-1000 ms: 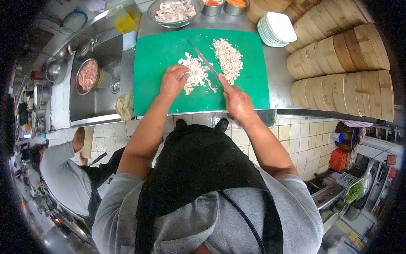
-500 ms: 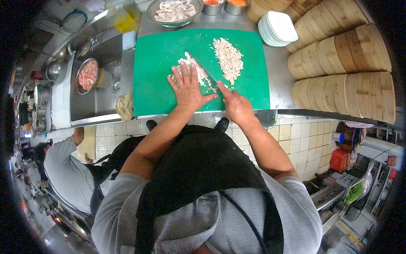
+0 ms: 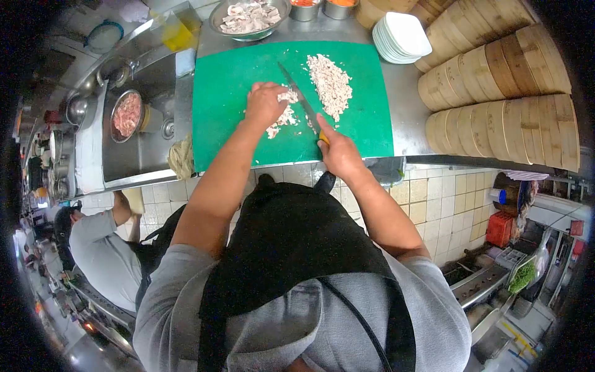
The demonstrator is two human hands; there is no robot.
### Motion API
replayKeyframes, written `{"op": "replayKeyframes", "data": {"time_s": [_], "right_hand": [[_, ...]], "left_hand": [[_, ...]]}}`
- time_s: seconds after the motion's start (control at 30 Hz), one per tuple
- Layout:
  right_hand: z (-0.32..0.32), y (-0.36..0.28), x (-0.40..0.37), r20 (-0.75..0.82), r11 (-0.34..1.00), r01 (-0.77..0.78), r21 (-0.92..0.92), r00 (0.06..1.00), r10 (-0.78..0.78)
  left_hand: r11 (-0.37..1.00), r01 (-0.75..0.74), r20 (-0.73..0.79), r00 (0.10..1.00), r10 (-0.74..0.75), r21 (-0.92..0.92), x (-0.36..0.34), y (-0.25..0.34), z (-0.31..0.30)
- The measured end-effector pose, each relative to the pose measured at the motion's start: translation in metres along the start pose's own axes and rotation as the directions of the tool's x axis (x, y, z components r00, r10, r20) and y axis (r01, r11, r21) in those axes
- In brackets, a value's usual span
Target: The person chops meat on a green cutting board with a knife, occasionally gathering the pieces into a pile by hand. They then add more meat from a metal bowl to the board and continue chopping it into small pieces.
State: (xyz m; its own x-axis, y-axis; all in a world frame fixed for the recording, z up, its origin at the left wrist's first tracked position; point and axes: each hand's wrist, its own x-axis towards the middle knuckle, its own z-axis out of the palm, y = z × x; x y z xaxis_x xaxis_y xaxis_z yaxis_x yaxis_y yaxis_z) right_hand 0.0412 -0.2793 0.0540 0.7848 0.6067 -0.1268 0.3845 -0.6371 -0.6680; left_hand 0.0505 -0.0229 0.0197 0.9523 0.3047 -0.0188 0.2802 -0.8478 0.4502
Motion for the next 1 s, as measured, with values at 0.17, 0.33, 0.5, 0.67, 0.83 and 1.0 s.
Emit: {"op": "replayKeyframes", "data": {"time_s": [0.17, 0.33, 0.5, 0.67, 0.83, 1.0], "right_hand": [[-0.008, -0.011, -0.001, -0.072, 0.986, 0.094, -0.141, 0.992, -0.105], [-0.011, -0.008, 0.008, 0.05, 0.938, 0.07, -0.34, 0.997, -0.057], [-0.009, -0.017, 0.002, -0.005, 0.971, 0.067, -0.229, 0.998, -0.07], [-0.014, -0.02, 0.004, 0.034, 0.976, 0.04, -0.215, 0.999, -0.033], [-0.01, -0.011, 0.007, 0.063, 0.953, 0.007, -0.302, 0.998, 0.013], [-0.014, -0.013, 0.006, 0.007, 0.981, 0.011, -0.195, 1.0, -0.01]], "left_hand": [[0.945, -0.305, -0.283, 0.923, 0.262, -0.121, -0.012, -0.018, 0.001], [0.938, -0.317, -0.354, 0.901, 0.25, -0.144, -0.024, -0.022, 0.003], [0.932, -0.331, -0.375, 0.891, 0.256, -0.15, -0.023, -0.026, 0.011], [0.942, -0.309, -0.489, 0.846, 0.21, -0.131, -0.031, -0.02, 0.007], [0.952, -0.278, -0.448, 0.873, 0.195, -0.127, -0.035, -0.025, 0.014], [0.946, -0.286, -0.425, 0.884, 0.197, -0.154, -0.032, -0.027, 0.014]]}}
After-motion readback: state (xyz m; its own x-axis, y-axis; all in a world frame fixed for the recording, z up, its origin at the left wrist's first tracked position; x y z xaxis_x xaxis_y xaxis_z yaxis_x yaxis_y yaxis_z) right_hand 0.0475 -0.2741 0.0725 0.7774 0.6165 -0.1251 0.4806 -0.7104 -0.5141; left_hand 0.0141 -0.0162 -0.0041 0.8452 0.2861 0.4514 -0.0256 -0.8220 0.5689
